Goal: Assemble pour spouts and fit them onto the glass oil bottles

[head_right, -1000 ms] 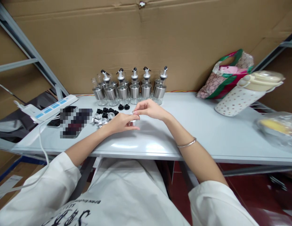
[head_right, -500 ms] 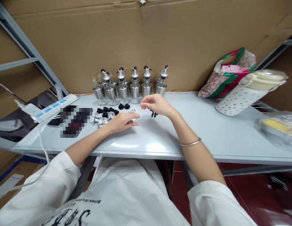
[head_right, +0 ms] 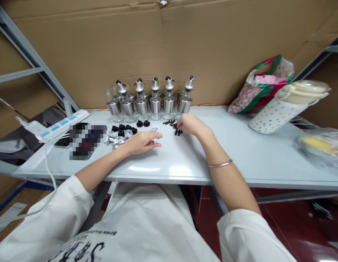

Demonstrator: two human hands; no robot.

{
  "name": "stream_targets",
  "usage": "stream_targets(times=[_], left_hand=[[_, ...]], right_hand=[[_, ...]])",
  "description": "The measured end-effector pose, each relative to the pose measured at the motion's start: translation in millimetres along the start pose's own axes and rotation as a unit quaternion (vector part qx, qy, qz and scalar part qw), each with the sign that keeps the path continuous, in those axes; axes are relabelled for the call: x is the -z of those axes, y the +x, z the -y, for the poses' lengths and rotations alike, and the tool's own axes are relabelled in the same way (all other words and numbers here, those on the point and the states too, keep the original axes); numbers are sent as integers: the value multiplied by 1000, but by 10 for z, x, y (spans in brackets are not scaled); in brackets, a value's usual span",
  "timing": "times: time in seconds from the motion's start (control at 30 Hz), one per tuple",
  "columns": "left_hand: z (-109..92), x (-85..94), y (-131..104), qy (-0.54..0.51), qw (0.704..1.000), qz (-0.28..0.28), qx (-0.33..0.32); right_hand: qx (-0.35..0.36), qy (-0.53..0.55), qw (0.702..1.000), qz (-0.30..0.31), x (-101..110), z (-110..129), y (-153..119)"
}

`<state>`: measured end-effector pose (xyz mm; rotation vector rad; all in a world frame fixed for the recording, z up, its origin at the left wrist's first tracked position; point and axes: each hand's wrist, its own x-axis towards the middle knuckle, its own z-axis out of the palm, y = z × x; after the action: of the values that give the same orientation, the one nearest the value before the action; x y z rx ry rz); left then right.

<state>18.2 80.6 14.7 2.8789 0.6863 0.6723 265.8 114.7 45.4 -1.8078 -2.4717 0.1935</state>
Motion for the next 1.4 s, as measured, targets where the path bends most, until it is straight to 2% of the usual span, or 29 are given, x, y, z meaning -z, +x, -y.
stream_targets(times=[0.23, 0.73, 1.07, 1.27, 1.4], left_hand=[[-9, 5, 1, -4, 1000, 3, 0], [-6, 4, -2, -16, 1000, 9, 4], [-11, 7, 8, -13, 1000, 10, 2], [-17, 7, 6, -13, 1000, 10, 7], [-9, 5, 2, -9, 1000, 7, 3]], right_hand=[[-25, -32, 999, 24, -15, -69, -12], [-33, -11, 998, 54, -28, -121, 9], [-34, -14, 997, 65, -9, -54, -18], [-38, -30, 997, 67, 5, -24, -34], [-50, -37, 998, 30, 44, 1, -61]])
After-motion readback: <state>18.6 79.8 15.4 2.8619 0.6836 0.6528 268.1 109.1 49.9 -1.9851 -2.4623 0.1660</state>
